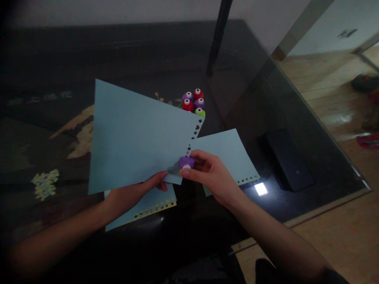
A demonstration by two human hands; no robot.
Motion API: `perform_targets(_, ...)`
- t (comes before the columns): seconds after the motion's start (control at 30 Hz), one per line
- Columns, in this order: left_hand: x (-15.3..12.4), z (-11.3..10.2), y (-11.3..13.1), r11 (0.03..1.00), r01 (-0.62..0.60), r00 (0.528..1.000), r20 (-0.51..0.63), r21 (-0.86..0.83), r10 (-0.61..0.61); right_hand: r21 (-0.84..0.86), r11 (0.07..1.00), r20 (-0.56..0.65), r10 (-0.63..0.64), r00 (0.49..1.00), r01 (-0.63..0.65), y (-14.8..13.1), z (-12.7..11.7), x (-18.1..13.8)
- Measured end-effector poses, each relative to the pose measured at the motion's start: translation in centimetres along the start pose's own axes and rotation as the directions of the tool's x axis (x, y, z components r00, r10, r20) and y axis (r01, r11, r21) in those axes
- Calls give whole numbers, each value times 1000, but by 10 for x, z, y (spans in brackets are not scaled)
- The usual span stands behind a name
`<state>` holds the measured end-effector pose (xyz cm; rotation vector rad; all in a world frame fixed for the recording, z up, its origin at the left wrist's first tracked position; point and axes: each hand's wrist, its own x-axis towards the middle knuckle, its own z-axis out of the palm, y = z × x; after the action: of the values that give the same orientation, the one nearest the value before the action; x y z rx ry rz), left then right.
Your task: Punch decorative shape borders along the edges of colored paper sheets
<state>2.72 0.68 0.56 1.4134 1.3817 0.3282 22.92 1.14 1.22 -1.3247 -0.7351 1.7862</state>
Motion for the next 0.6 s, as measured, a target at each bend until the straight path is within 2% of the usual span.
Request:
perform_targets(0.3,-1,1,2,999,49,999,5,5,-49,14,1000,26,-4,1000,4,1,-1,1)
perform_targets(0.6,-1,2,0,999,48,999,9,-4,-48,14,1000,64,-11,998,11,1,-1,0)
